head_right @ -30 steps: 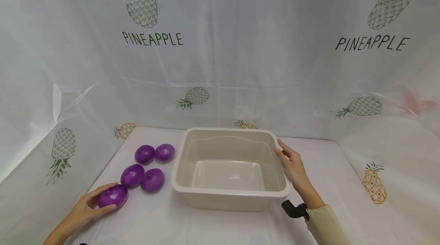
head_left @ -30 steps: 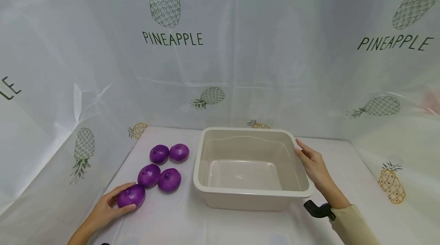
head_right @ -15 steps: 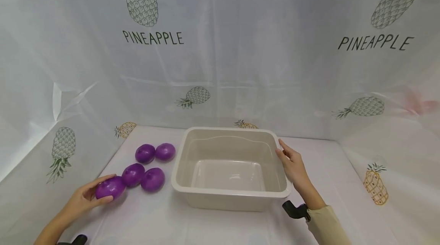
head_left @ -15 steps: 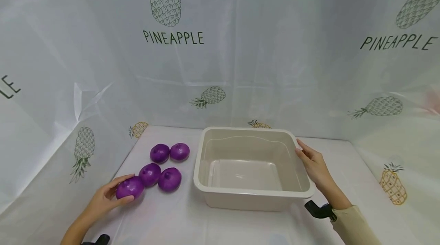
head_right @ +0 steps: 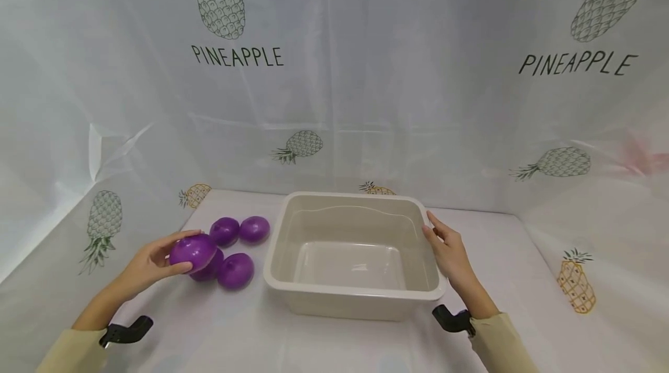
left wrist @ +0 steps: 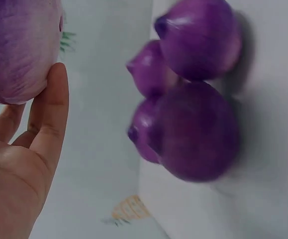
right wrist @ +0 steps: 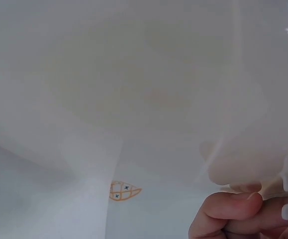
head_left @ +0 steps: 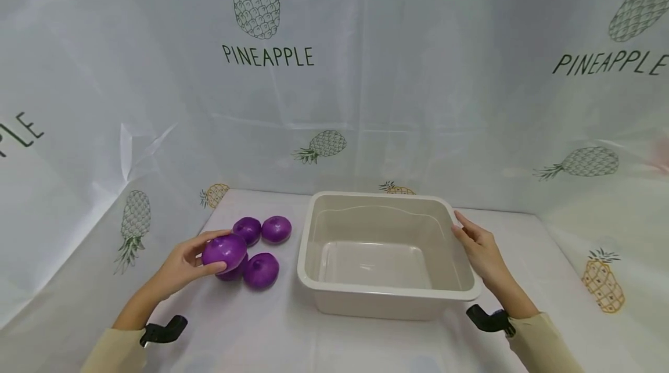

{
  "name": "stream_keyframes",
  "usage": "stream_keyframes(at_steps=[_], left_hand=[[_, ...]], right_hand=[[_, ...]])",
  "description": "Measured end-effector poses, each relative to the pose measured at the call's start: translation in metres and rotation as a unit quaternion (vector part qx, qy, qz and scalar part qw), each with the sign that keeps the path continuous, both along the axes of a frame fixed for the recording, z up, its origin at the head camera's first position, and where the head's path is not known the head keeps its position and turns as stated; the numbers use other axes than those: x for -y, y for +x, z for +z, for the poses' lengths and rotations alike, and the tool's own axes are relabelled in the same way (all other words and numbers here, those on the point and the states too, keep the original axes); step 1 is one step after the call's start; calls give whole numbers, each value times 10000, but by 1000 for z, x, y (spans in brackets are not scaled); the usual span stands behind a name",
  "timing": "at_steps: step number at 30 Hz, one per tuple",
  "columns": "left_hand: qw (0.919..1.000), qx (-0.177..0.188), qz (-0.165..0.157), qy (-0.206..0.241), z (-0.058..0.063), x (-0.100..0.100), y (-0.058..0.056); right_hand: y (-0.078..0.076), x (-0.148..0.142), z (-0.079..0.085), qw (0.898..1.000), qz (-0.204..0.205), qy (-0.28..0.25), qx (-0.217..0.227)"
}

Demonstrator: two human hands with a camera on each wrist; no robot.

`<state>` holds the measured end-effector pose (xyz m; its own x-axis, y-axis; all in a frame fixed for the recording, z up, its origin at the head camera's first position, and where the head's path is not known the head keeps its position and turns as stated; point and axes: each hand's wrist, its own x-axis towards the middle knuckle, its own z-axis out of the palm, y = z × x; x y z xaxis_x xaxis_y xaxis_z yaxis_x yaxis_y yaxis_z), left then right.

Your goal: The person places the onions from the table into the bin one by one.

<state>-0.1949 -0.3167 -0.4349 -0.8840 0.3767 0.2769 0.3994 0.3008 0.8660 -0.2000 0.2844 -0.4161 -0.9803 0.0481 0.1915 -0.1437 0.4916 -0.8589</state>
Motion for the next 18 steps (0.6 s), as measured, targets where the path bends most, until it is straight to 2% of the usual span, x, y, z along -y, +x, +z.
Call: stream_keyframes(at_steps=[4, 9, 18], left_hand=[[9996, 67, -203, 174, 18, -14, -11], [9972, 102, -653, 361, 38, -32, -25], [9907, 175, -1292, 397, 69, -74, -53]], right_hand=[[0, -1, -1, 10000, 37, -33, 6], [-1, -1, -1, 9999, 81, -75, 29], [-1, -1, -1, 9998, 96, -116, -117]])
